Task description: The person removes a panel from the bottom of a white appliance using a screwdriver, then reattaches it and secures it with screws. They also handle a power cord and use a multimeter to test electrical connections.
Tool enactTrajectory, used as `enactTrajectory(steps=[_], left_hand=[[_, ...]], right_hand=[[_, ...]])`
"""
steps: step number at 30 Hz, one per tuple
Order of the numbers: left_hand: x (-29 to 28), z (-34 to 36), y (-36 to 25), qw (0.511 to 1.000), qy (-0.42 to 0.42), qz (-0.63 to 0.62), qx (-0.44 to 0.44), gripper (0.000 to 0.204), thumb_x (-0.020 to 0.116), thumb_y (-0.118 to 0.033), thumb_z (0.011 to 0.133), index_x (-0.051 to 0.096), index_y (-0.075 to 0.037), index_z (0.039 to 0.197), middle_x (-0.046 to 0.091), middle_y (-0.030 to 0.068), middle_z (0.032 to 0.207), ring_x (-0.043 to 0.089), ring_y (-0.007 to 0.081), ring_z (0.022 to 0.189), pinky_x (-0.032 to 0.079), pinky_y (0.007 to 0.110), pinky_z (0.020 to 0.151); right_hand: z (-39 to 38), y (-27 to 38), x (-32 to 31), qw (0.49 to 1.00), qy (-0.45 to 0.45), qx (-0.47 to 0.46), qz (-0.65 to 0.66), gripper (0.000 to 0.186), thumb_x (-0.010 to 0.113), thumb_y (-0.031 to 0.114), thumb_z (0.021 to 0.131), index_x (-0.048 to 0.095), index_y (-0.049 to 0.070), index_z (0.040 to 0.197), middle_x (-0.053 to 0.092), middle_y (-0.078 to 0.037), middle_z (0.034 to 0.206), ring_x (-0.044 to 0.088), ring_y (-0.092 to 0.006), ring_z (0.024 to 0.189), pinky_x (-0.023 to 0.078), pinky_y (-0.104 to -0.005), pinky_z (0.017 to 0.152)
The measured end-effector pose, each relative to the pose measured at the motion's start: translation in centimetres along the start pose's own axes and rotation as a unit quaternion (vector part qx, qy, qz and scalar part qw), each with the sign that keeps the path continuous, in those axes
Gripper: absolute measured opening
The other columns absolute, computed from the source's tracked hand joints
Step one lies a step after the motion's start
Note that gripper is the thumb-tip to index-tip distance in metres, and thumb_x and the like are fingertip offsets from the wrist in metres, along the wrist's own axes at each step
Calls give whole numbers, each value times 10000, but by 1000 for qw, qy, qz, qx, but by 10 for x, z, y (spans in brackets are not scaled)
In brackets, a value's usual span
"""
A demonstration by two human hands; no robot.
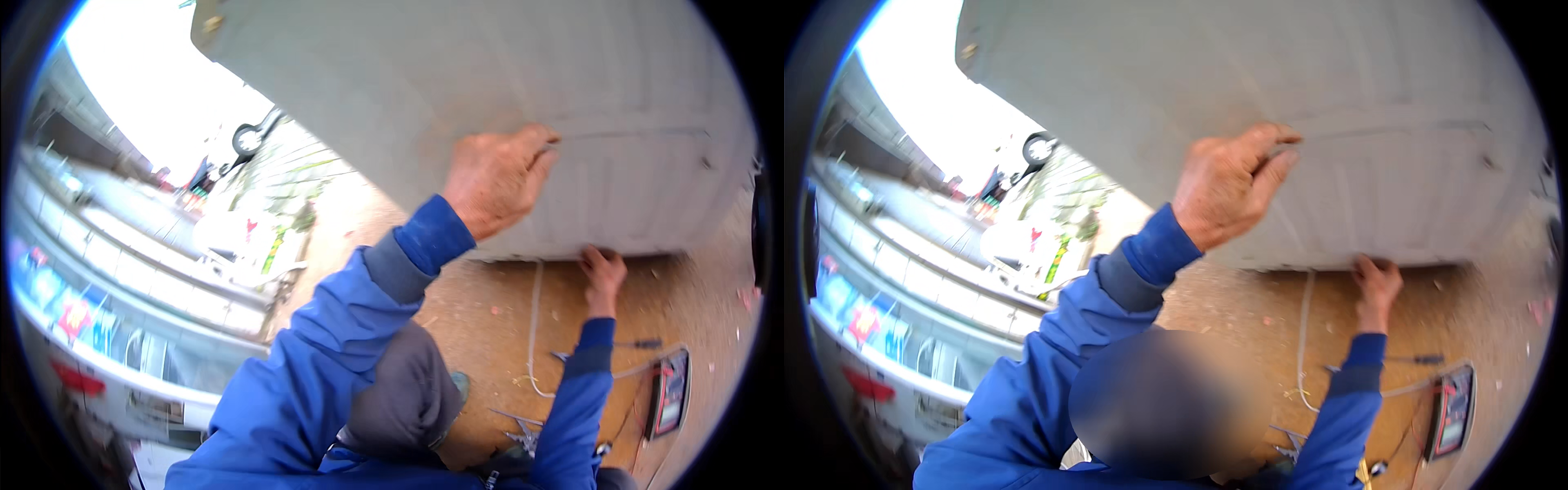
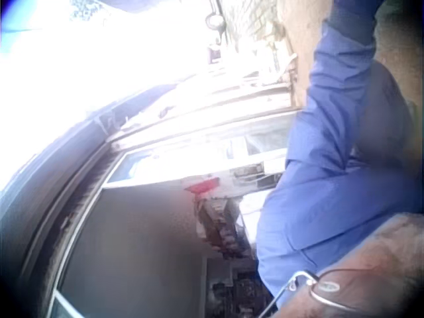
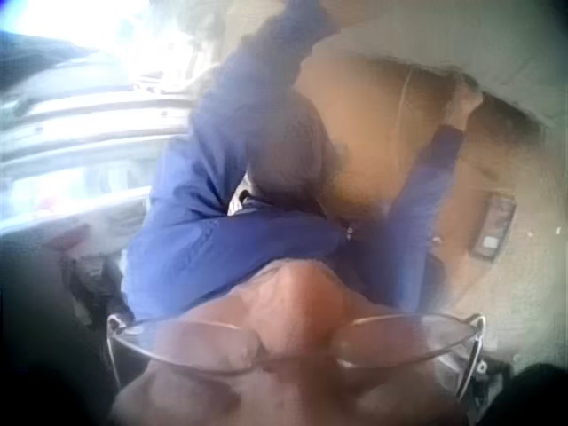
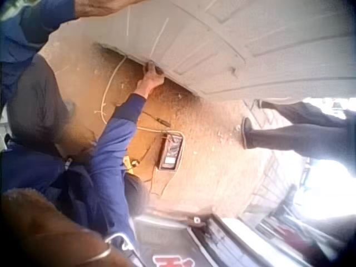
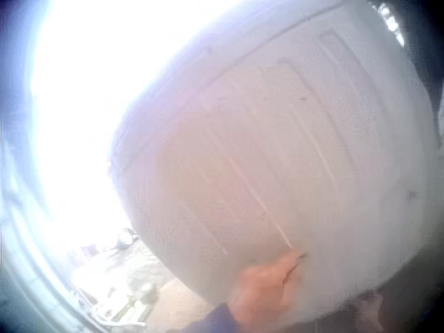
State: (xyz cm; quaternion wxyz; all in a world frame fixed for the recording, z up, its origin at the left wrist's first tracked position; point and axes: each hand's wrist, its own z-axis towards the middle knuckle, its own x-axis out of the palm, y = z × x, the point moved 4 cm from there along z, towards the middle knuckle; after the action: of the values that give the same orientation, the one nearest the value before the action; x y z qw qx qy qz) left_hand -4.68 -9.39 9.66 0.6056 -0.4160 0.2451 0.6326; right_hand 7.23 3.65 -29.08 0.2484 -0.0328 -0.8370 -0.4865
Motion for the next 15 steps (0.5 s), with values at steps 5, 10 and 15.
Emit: enactTrajectory(steps=[5, 10, 15], left_hand=[[-157, -116, 102, 971, -93, -42, -214, 281, 516, -169, 1030, 650, -8, 1217, 443, -90, 625, 365, 17, 508, 281, 193, 476], [-535, -326, 149, 762, -519, -41, -386, 373, 501, -222, 1055, 507, -61, 1392, 279, -72, 595, 256, 49, 456, 203, 233, 398], [-748, -435, 46, 674, -638, 142, -345, 420, 509, -193, 1033, 469, -135, 1447, 296, -62, 615, 281, 66, 466, 226, 256, 425]], right_hand=[[17, 10, -17, 999, -2, 27, -29, 247, 775, 115, 853, 592, 29, 996, 662, -61, 926, 659, -172, 802, 560, -314, 704], [30, -8, -28, 997, 75, 30, -17, 284, 728, 186, 918, 594, 55, 1132, 672, -40, 1073, 688, -186, 910, 552, -305, 764], [59, -21, -53, 997, 45, 56, 3, 477, 724, 206, 918, 548, 3, 1312, 607, -108, 1278, 611, -281, 1173, 528, -379, 941]])
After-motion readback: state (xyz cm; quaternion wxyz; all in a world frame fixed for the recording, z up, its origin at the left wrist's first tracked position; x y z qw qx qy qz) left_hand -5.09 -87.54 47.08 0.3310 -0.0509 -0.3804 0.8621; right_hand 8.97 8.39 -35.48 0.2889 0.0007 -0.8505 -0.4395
